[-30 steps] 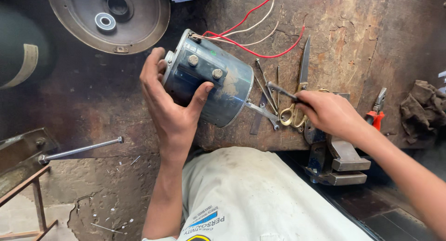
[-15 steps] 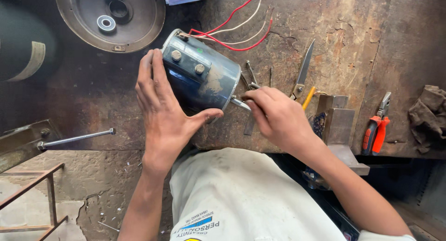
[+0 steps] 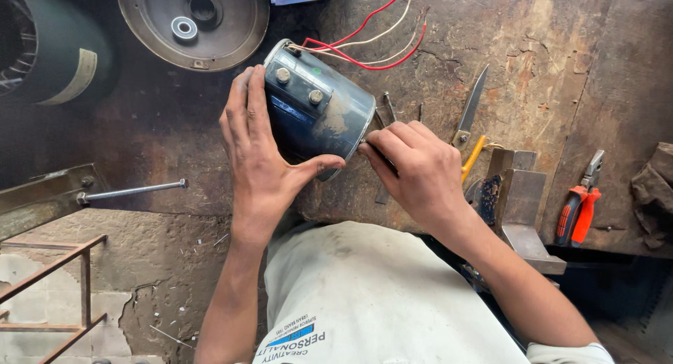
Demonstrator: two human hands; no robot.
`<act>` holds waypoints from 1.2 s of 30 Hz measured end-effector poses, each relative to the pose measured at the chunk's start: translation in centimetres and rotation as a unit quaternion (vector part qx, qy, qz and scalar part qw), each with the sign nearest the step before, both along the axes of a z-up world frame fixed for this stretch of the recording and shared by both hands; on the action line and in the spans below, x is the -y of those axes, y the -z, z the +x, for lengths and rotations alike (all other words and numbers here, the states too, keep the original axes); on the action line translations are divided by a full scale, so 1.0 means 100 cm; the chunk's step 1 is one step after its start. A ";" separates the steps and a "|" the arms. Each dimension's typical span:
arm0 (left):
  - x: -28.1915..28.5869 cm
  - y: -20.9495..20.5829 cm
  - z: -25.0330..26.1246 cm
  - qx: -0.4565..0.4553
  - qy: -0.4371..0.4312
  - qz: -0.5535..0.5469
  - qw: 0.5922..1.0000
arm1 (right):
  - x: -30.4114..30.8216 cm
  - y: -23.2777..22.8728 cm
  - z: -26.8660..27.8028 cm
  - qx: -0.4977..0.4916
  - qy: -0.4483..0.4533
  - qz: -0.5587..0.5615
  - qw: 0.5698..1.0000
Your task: The person uses a T-handle hex key and a wrench to tighten bolts on a small electric motor. They rotate the motor to access different sides and repeatedly tighten the fasteners while holding the motor steady.
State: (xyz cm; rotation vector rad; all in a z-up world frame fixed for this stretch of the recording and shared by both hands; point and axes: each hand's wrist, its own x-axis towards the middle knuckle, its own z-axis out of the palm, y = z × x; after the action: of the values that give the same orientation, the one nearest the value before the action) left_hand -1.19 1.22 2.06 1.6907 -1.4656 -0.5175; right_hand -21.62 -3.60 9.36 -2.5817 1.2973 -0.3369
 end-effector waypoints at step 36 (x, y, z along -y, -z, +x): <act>-0.002 0.008 -0.001 -0.006 -0.002 -0.021 1.000 | 0.001 -0.005 0.008 -0.069 -0.043 -0.025 0.996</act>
State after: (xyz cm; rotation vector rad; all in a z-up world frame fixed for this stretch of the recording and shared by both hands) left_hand -1.26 1.38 1.29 1.6551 -1.4534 -0.4915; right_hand -20.86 -3.71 9.88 -2.7367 1.2307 -0.1794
